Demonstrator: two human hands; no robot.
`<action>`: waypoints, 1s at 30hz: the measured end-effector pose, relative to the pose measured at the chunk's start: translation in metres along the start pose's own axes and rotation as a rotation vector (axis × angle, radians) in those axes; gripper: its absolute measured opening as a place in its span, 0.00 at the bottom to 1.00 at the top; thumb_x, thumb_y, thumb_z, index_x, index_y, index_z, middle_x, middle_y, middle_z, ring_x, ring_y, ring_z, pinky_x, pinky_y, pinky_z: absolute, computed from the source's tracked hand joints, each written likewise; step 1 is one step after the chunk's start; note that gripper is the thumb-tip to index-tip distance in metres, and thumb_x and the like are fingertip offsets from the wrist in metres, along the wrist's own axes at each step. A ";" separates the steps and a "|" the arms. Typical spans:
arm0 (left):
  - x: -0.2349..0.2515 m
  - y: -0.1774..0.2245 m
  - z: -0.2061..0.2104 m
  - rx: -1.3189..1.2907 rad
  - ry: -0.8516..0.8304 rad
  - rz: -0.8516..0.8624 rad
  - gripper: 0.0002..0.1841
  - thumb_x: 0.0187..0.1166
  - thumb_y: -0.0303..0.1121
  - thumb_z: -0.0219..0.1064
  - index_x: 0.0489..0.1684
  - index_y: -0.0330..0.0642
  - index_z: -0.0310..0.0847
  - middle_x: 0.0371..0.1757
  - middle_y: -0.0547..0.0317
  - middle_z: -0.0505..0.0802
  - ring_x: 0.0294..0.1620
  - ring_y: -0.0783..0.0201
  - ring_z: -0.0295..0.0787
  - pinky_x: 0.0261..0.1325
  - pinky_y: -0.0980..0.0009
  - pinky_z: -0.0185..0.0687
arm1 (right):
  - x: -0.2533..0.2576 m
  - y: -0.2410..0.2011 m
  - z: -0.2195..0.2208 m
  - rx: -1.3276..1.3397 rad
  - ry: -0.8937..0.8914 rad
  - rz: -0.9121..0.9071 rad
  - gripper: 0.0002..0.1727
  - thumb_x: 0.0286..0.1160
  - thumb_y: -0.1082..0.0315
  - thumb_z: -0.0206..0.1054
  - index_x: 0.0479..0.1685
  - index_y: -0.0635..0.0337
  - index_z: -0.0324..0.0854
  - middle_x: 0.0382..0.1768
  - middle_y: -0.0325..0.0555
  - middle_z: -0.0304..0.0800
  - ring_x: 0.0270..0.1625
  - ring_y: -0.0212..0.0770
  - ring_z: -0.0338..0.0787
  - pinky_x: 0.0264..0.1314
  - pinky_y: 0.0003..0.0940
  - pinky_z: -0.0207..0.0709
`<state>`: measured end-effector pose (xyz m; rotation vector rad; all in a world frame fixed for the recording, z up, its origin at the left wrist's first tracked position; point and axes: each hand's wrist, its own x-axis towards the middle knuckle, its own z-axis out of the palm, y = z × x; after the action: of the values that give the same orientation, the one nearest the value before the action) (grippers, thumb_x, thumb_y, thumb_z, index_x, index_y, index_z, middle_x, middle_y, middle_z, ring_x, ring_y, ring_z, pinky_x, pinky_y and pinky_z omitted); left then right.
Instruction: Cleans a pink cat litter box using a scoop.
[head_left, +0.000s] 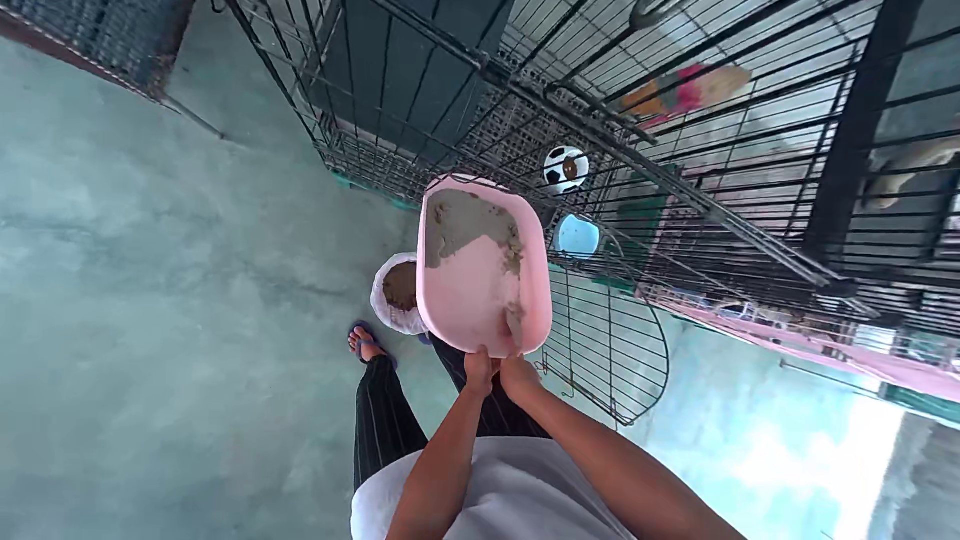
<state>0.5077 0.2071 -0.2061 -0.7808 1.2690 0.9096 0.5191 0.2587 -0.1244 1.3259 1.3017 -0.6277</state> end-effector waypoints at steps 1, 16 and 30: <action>0.000 0.002 -0.001 -0.067 -0.004 -0.034 0.19 0.95 0.33 0.48 0.71 0.25 0.67 0.50 0.33 0.87 0.39 0.53 0.88 0.44 0.60 0.87 | 0.006 0.007 -0.005 -0.010 0.017 -0.019 0.29 0.94 0.70 0.42 0.91 0.73 0.50 0.85 0.70 0.66 0.83 0.66 0.76 0.81 0.59 0.71; 0.029 0.026 -0.090 0.051 0.031 -0.073 0.18 0.95 0.34 0.48 0.72 0.28 0.65 0.42 0.37 0.88 0.31 0.57 0.89 0.38 0.65 0.88 | 0.034 -0.006 -0.065 -0.014 0.186 -0.195 0.31 0.93 0.64 0.48 0.95 0.41 0.56 0.74 0.73 0.77 0.70 0.72 0.84 0.70 0.65 0.76; 0.000 0.029 -0.065 0.106 0.009 0.107 0.18 0.94 0.35 0.54 0.62 0.25 0.76 0.45 0.37 0.89 0.37 0.53 0.90 0.44 0.58 0.89 | -0.009 -0.119 -0.029 -0.163 0.206 -0.291 0.36 0.89 0.76 0.48 0.97 0.57 0.46 0.73 0.70 0.79 0.74 0.66 0.83 0.73 0.57 0.78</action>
<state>0.4527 0.1627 -0.2155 -0.6390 1.3654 0.9169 0.3986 0.2558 -0.1490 1.0979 1.6968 -0.5794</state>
